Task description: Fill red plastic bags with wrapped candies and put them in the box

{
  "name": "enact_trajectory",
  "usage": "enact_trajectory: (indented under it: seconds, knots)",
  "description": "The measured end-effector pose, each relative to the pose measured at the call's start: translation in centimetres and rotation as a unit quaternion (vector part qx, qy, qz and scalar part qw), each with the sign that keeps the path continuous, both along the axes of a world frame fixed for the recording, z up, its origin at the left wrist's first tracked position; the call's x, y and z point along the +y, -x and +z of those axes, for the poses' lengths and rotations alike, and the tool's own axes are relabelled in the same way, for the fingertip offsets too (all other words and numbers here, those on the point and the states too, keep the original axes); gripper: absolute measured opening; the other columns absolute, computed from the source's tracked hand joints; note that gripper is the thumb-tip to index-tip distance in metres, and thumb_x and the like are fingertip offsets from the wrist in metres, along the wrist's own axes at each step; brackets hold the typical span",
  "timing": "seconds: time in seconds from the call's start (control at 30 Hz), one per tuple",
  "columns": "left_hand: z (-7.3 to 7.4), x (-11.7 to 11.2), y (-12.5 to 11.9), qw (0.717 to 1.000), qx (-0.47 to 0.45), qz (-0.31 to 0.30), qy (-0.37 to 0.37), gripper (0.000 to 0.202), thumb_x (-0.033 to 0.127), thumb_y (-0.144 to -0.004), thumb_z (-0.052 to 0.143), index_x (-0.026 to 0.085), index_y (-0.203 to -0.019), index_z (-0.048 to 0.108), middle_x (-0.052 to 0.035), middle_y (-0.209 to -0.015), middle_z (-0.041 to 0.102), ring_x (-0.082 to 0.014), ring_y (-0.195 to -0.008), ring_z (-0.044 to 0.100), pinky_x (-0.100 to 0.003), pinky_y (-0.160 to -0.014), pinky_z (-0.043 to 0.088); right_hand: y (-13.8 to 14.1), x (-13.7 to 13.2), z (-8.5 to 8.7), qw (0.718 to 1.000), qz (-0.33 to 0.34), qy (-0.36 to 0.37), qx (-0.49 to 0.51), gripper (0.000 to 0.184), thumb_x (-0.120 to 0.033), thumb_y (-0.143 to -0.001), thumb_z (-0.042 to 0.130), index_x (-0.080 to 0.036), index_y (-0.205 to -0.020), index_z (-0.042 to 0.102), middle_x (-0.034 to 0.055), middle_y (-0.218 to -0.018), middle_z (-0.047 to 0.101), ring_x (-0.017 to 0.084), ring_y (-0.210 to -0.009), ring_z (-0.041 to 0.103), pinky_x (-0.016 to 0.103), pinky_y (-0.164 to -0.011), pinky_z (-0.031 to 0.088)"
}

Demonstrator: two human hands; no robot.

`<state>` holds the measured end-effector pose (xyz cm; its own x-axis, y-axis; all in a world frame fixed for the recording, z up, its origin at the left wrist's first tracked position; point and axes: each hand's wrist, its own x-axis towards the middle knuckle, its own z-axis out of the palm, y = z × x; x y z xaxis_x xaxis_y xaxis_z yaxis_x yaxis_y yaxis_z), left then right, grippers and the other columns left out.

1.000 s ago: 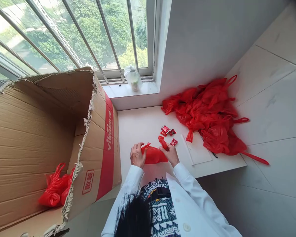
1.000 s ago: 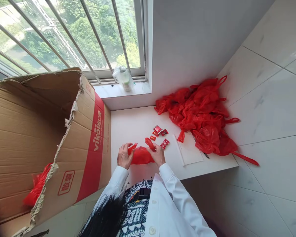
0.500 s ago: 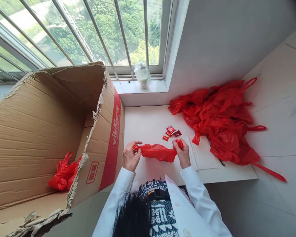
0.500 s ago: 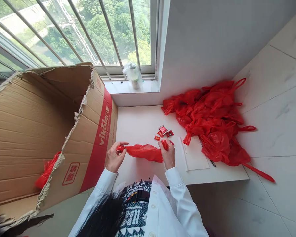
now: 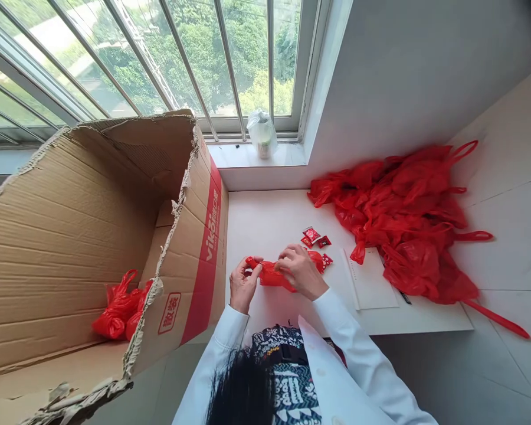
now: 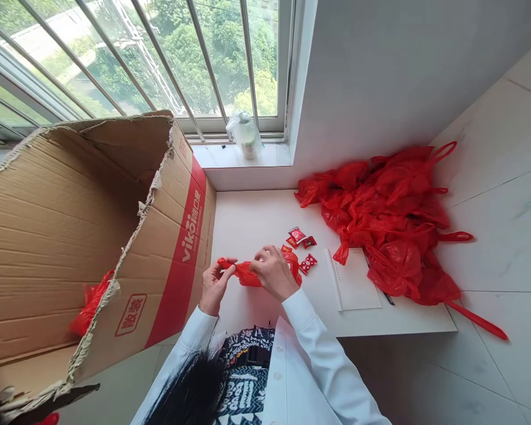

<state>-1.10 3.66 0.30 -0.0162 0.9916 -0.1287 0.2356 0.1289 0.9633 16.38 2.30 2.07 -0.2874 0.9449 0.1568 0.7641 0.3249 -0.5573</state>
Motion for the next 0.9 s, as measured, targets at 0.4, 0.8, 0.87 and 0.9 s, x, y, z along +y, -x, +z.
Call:
enact_trajectory:
  seconds: [0.4,0.8,0.87,0.9]
  knots:
    - [0.8,-0.2,1.0,1.000,-0.001,-0.005,-0.010,0.031,0.009,-0.063,0.037,0.018,-0.083,0.059,0.0022,-0.069,0.058,-0.0111,-0.063,0.055,-0.022,-0.060,0.045,-2.2,-0.3,-5.0,0.940,-0.078,0.197,-0.267,0.040,-0.038,-0.057,0.077,-0.015,-0.087,0.066,0.0175,-0.148,0.020,0.042,-0.133,0.011,0.068,-0.099,0.013]
    - [0.0,-1.3,0.7,0.912,0.389,-0.130,-0.017,0.032,0.006,-0.078,0.037,0.019,-0.089,0.063,-0.0032,-0.089,0.037,-0.0111,-0.064,0.048,-0.024,-0.062,0.044,-2.7,-0.8,-3.7,0.932,-0.071,0.198,-0.296,0.075,-0.039,-0.039,0.086,-0.020,-0.107,0.059,0.0140,-0.153,-0.005,0.043,-0.136,-0.004,0.071,-0.097,-0.001]
    - [0.1,-1.2,-0.1,0.892,0.435,-0.120,-0.008,0.024,0.018,-0.084,0.041,0.018,-0.099,0.060,-0.0047,-0.095,0.037,-0.0107,-0.059,0.048,-0.028,-0.064,0.047,-3.1,-0.7,-3.5,0.930,-0.078,0.185,-0.307,0.075,-0.041,-0.040,0.085,-0.021,-0.108,0.059,0.0131,-0.153,-0.004,0.043,-0.136,-0.007,0.070,-0.098,-0.004]
    - [0.2,-1.1,-0.4,0.885,0.451,-0.115,-0.008,0.025,0.024,-0.085,0.044,0.018,-0.104,0.057,-0.0057,-0.097,0.037,-0.0108,-0.058,0.049,-0.030,-0.065,0.048,-3.4,-0.7,-3.4,0.930,-0.085,0.178,-0.312,0.077,-0.041,-0.040,0.085,-0.022,-0.110,0.058,0.0130,-0.153,-0.004,0.043,-0.136,-0.008,0.069,-0.097,-0.004]
